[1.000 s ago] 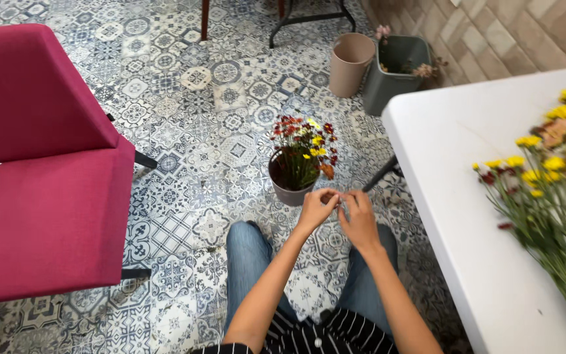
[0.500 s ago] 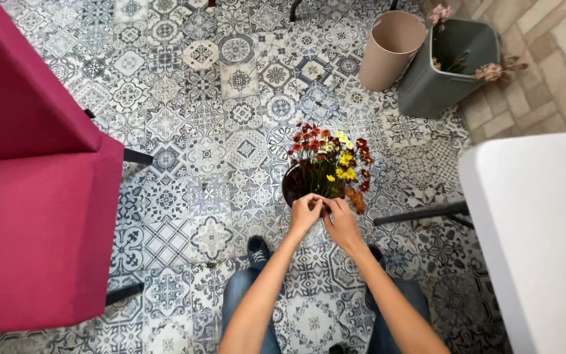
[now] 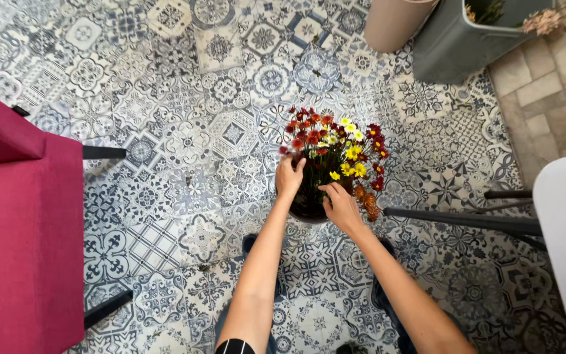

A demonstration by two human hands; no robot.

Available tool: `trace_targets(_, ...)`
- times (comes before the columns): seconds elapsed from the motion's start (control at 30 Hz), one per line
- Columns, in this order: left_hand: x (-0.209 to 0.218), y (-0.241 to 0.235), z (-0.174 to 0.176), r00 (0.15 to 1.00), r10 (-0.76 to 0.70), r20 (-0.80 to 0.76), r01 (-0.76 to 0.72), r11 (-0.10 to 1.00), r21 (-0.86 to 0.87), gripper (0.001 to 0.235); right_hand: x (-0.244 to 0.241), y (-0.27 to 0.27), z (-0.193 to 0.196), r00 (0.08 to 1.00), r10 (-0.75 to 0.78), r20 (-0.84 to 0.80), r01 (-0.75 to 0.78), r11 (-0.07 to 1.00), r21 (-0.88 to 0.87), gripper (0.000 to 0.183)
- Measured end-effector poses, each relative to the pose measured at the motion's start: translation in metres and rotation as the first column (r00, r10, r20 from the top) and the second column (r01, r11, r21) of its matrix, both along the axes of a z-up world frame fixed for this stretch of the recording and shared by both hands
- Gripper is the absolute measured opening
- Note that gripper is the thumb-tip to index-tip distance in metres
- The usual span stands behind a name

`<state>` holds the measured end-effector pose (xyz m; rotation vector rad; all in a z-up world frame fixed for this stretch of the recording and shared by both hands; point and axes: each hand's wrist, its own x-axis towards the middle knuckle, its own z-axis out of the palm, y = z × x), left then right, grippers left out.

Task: The person picks stems of flowers from a container and a table, gathers them into a bunch by hand, and secures the stems together by wrapping them with a ribbon.

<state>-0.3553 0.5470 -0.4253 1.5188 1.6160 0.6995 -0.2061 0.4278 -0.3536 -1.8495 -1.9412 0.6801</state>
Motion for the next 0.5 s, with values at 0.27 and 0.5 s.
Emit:
trace_targets(0.27, -0.019, -0.048, -0.006, 0.997, 0.079, 0.020, -0.081, 0.980, 0.181, 0.027, -0.005, -0.003, -0.013, 0.991, -0.012, -0.130, 0.004, 0.998, -0.063, 0.029)
trace_targets(0.5, -0.048, -0.084, -0.006, 1.000, 0.028, -0.005, -0.027, 0.983, 0.182, 0.030, -0.015, 0.000, -0.020, 0.973, -0.092, -0.214, 0.070, 0.992, -0.108, 0.028)
